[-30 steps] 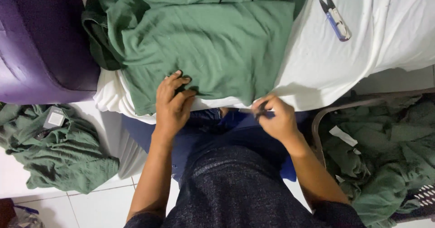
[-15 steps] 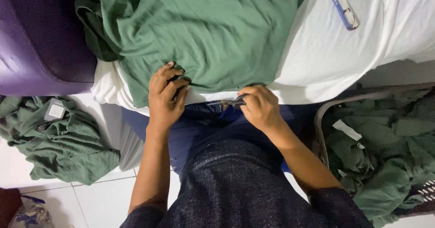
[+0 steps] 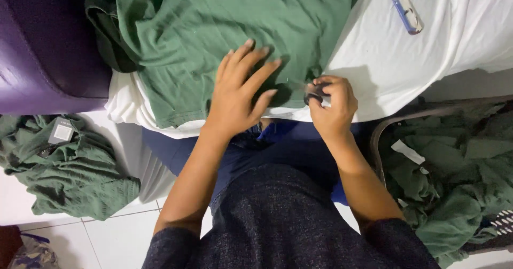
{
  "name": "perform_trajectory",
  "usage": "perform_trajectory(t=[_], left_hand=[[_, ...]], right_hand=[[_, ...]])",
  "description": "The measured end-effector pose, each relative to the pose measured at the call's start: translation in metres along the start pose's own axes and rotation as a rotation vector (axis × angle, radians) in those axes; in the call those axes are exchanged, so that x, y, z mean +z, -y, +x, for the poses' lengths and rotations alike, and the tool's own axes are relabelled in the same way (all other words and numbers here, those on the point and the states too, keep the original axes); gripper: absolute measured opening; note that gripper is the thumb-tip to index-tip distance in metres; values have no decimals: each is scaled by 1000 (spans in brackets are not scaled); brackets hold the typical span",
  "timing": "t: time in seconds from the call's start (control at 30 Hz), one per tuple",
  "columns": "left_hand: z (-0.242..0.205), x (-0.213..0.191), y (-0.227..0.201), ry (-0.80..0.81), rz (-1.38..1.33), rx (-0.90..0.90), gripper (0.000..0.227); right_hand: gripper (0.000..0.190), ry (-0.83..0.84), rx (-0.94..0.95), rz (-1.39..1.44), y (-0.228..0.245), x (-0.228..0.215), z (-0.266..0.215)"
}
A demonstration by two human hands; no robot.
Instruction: Trimming excess and loose threads from a green garment using thread snips on a production floor.
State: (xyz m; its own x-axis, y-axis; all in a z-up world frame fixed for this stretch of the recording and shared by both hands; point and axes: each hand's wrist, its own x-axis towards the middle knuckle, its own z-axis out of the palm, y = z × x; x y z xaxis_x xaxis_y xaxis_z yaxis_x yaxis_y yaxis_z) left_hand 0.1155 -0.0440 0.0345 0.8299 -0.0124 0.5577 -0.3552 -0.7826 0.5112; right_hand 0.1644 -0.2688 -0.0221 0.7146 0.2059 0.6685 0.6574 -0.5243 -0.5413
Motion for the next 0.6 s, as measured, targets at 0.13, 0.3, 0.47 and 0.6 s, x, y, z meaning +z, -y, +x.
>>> perform_trajectory(t=[0.13,0.3,0.47,0.6], left_hand=[[32,6,15,268,345,10,61],[48,5,43,246,393,27,63],[49,3,51,264,356,46,62],[46,2,51,269,357,59,62]], right_hand=[[45,20,414,477,9,0,24],[42,-50,464,479,5,-9,35],[37,12,262,395,14,-13,22],[30,219,-140,85,7,-3,17]])
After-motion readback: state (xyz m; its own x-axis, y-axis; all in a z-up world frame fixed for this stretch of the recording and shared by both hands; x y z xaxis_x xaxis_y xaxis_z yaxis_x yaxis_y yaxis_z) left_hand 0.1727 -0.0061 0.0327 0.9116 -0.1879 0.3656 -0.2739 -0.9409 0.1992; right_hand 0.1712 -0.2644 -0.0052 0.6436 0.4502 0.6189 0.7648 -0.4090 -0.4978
